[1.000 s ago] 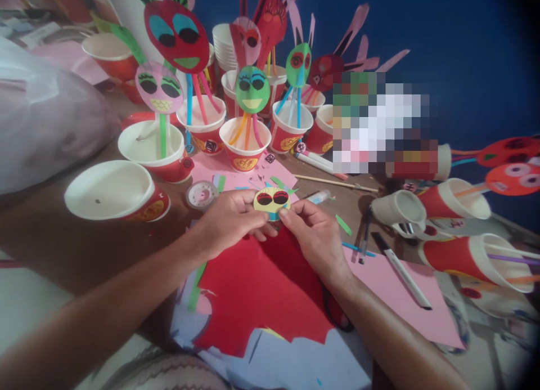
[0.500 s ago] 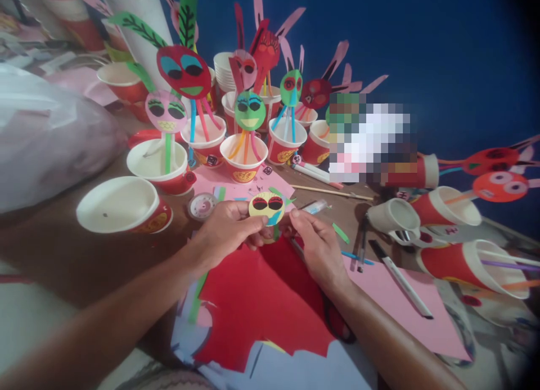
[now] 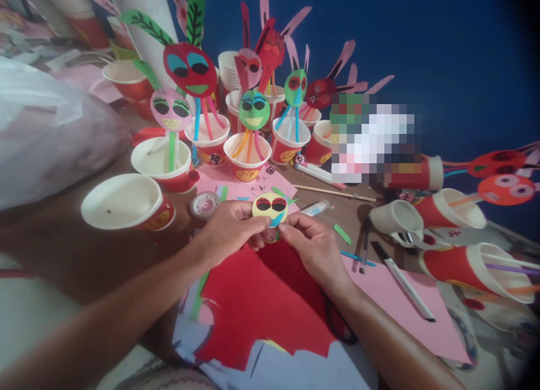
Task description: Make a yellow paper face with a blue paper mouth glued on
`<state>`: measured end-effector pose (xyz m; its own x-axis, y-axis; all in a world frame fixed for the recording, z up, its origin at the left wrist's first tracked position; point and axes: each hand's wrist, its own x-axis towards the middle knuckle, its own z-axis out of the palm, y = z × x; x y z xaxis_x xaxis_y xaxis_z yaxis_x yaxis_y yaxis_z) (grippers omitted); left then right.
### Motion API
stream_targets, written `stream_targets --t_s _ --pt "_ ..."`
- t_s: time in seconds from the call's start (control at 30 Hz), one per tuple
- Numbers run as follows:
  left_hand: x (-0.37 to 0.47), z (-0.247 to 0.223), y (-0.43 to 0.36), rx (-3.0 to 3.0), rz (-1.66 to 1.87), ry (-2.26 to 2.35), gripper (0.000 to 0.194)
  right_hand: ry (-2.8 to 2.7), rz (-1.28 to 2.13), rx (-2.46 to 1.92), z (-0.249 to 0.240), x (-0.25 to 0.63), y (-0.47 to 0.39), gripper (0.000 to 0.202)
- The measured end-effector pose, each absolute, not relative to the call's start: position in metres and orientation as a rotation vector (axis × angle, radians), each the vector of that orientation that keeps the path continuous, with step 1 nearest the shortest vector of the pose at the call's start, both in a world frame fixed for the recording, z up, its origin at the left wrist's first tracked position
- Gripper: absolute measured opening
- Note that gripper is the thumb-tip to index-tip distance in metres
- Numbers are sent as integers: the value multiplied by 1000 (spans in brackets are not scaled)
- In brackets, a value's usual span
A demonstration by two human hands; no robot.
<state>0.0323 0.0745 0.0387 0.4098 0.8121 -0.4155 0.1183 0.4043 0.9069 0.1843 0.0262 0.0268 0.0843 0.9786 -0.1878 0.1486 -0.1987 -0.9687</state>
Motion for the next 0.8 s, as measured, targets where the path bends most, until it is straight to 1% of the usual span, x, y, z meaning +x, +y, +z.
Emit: stream_targets --t_s 0.33,0.6,0.8 --pt "36 36 72 1085 584 1039 12 -1225 1184 -1508 22 184 24 15" --pt "35 36 74 1083 555 1091 14 -1238 1192 -1437 24 185 24 21" --pt "31 29 73 1177 479 1012 15 -1089 1216 -1449 23 183 26 11"
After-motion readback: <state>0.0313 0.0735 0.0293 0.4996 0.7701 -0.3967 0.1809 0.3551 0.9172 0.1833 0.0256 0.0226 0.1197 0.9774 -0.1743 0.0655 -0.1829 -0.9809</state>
